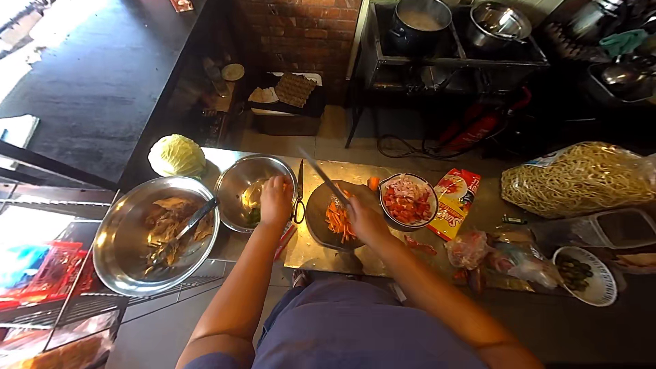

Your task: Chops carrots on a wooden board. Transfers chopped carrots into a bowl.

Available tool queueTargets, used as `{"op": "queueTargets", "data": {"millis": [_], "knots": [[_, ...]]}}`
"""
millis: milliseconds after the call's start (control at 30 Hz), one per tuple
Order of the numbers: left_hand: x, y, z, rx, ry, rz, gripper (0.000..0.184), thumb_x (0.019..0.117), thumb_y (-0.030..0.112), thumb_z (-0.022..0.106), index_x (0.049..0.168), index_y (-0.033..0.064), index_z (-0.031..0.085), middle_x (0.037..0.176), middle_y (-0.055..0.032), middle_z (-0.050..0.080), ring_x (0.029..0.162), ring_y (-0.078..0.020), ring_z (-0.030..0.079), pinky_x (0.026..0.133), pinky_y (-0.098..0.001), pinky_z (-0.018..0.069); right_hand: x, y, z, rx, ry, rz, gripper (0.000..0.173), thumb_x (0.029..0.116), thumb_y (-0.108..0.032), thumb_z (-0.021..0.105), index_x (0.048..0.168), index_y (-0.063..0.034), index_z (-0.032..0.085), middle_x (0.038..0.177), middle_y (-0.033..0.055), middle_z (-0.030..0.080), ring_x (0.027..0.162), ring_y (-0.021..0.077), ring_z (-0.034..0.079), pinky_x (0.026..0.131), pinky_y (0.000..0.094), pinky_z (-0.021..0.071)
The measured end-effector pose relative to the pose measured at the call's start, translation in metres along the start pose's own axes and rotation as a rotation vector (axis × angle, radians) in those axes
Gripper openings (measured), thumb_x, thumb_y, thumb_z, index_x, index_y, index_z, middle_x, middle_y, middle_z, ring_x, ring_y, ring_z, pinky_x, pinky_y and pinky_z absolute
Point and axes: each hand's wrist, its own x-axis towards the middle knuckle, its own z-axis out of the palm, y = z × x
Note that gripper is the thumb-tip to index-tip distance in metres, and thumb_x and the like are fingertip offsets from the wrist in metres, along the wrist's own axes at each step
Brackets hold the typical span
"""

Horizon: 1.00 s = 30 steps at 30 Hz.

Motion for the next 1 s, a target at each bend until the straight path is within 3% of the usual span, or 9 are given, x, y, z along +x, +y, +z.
{"op": "queueTargets", "data": {"millis": [100,200,333,467,700,767,867,933,1000], "knots": [[0.006,0.031,0.036,-0.105,-0.218,0.218,0.031,0.1092,0.02,0.05,0.127,0.0001,0.064,0.131,-0.0209,0.064,0.127,-0.036,0.06,0.111,-0.0509,0.0461,-0.02,0.064,0.01,-0.046,0.028,0.146,0.048,0.1145,-0.032,0.029,0.154,-0.0087,0.042,0.123,0.0223,0.069,0.113,0.0402,0.069,0.096,0.0584,0.0544],[0.027,0.036,0.099,-0.105,-0.425,0.395,0.043,0.1121,0.027,0.042,0.147,0.0038,0.053,0.155,-0.0165,0.049,0.149,-0.034,0.041,0.124,-0.0495,0.0304,-0.038,0.102,0.018,-0.086,0.027,0.244,0.045,0.1147,-0.028,0.029,0.152,-0.0076,0.044,0.124,0.0231,0.068,0.114,0.0408,0.069,0.095,0.058,0.0544],[0.041,0.024,0.155,0.066,-0.393,0.525,0.048,0.1114,0.03,0.039,0.151,0.0054,0.05,0.161,-0.0123,0.044,0.153,-0.0318,0.035,0.127,-0.0495,0.0238,-0.053,0.119,0.029,-0.15,-0.042,0.307,0.046,0.1144,-0.03,0.029,0.154,-0.0127,0.044,0.123,0.0229,0.068,0.114,0.0414,0.068,0.095,0.0585,0.0541],[0.025,0.025,0.156,0.001,-0.466,0.469,0.046,0.1121,0.03,0.036,0.147,0.0044,0.053,0.155,-0.0159,0.049,0.144,-0.0309,0.047,0.12,-0.0506,0.0367,-0.061,0.126,0.046,-0.128,-0.108,0.282,0.045,0.114,-0.028,0.03,0.156,-0.0178,0.044,0.127,0.022,0.067,0.113,0.0398,0.069,0.094,0.0558,0.0556],[-0.038,0.016,0.145,-0.079,-0.573,0.497,0.048,0.1116,0.035,0.039,0.142,0.0018,0.055,0.15,-0.0189,0.052,0.14,-0.0316,0.051,0.118,-0.0462,0.0411,-0.081,0.135,0.054,-0.117,-0.143,0.158,0.043,0.1139,-0.031,0.032,0.152,-0.0197,0.05,0.122,0.0208,0.068,0.11,0.0389,0.069,0.091,0.0556,0.0563],[-0.045,0.015,0.142,-0.058,-0.499,0.499,0.059,0.1054,0.048,0.052,0.144,0.0047,0.055,0.155,-0.0163,0.048,0.148,-0.0321,0.042,0.123,-0.0497,0.0322,-0.085,0.145,0.052,-0.044,-0.095,0.139,0.044,0.1141,-0.032,0.031,0.149,-0.0157,0.052,0.119,0.021,0.07,0.11,0.039,0.07,0.092,0.057,0.0554],[-0.05,0.018,0.142,0.052,-0.465,0.423,0.105,0.0769,0.077,0.072,0.154,0.0102,0.045,0.167,-0.0168,0.03,0.159,-0.0363,0.015,0.129,-0.0566,0.0114,-0.089,0.16,0.054,0.203,-0.079,0.205,0.044,0.1147,-0.032,0.03,0.145,-0.0088,0.053,0.111,0.0226,0.071,0.104,0.0385,0.071,0.094,0.0575,0.0538],[-0.048,0.024,0.144,0.161,-0.561,0.34,0.127,0.0655,0.083,0.075,0.163,0.0161,0.03,0.173,-0.0175,0.01,0.16,-0.0404,-0.004,0.127,-0.0608,0.0002,-0.089,0.169,0.064,0.374,-0.117,0.246,0.044,0.1149,-0.031,0.031,0.144,-0.0058,0.052,0.099,0.0201,0.069,0.085,0.0327,0.069,0.083,0.051,0.0564],[-0.046,0.025,0.148,0.179,-0.564,0.306,0.128,0.0665,0.083,0.075,0.164,0.0158,0.026,0.173,-0.017,0.006,0.16,-0.0403,-0.006,0.127,-0.0609,-0.0003,-0.09,0.168,0.074,0.525,-0.176,0.275,0.043,0.1153,-0.03,0.03,0.145,-0.0053,0.049,0.086,0.0142,0.063,0.067,0.0243,0.062,0.066,0.0421,0.0555]]}}
